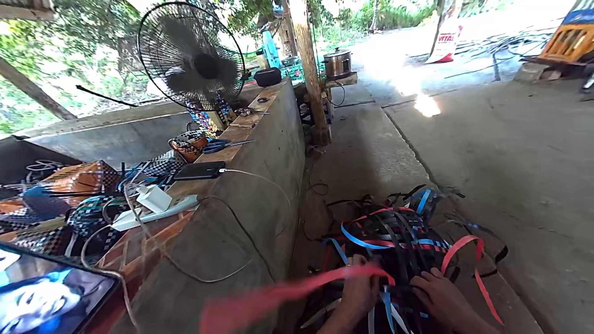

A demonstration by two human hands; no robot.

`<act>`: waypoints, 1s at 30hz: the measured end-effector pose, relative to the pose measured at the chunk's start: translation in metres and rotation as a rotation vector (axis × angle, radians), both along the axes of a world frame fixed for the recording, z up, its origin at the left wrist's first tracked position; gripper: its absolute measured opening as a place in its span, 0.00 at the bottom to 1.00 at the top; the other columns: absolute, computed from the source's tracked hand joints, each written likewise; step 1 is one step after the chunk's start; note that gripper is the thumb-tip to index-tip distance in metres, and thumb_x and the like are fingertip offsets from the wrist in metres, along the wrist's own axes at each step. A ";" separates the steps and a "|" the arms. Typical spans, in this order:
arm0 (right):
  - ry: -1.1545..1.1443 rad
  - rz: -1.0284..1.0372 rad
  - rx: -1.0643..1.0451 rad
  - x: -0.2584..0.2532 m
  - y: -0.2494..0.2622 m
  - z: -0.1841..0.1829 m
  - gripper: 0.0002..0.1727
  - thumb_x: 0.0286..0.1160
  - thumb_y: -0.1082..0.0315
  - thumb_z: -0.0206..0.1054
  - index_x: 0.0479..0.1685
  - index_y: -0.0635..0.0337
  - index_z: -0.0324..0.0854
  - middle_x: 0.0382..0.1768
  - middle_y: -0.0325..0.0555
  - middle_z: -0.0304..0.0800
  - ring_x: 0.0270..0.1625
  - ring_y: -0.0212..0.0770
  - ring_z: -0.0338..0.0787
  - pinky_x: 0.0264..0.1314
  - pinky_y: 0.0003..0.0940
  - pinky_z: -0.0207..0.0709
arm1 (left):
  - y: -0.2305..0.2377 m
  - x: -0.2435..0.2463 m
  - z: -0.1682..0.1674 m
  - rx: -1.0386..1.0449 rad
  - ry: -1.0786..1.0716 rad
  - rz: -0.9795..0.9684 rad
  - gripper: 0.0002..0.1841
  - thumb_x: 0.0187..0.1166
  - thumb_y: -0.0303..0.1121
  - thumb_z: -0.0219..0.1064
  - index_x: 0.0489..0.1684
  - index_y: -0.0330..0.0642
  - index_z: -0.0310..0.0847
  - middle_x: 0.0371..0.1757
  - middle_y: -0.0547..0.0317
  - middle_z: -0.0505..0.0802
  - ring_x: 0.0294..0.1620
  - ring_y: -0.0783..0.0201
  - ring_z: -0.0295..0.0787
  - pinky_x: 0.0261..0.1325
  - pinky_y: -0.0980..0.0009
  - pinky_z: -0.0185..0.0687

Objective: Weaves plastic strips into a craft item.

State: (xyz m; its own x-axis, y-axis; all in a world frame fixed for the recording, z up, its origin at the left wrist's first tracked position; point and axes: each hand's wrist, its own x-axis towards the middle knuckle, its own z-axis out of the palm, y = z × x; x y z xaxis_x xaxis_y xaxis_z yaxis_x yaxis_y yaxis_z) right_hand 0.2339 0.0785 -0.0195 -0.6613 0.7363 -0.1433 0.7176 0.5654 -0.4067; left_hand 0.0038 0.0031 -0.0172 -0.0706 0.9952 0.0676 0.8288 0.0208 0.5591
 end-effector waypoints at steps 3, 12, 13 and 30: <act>0.071 -0.024 0.011 0.004 -0.002 -0.003 0.14 0.83 0.63 0.65 0.54 0.62 0.92 0.52 0.66 0.92 0.66 0.74 0.83 0.66 0.68 0.75 | -0.005 0.016 -0.006 0.124 -0.087 -0.119 0.14 0.78 0.24 0.64 0.56 0.42 0.93 0.62 0.42 0.91 0.70 0.42 0.84 0.74 0.48 0.78; 0.093 -0.048 0.037 0.013 0.006 -0.009 0.14 0.82 0.61 0.66 0.54 0.59 0.93 0.51 0.62 0.93 0.64 0.71 0.85 0.65 0.63 0.78 | -0.012 0.012 -0.029 0.386 -0.056 -0.238 0.12 0.73 0.32 0.72 0.51 0.46 0.94 0.44 0.51 0.93 0.49 0.50 0.90 0.54 0.52 0.84; 0.082 -0.046 0.033 0.012 0.006 -0.008 0.14 0.83 0.61 0.66 0.55 0.58 0.93 0.52 0.62 0.93 0.64 0.70 0.84 0.66 0.62 0.78 | -0.011 0.011 -0.031 0.371 -0.001 -0.218 0.11 0.72 0.35 0.74 0.51 0.50 0.95 0.45 0.54 0.93 0.50 0.50 0.89 0.57 0.50 0.82; 0.177 -0.097 -0.017 0.007 -0.007 0.013 0.14 0.81 0.63 0.70 0.58 0.59 0.91 0.55 0.63 0.91 0.65 0.71 0.83 0.68 0.69 0.74 | 0.031 0.011 -0.019 -0.149 -0.195 -0.176 0.14 0.85 0.40 0.68 0.40 0.39 0.94 0.54 0.44 0.94 0.64 0.42 0.85 0.76 0.31 0.63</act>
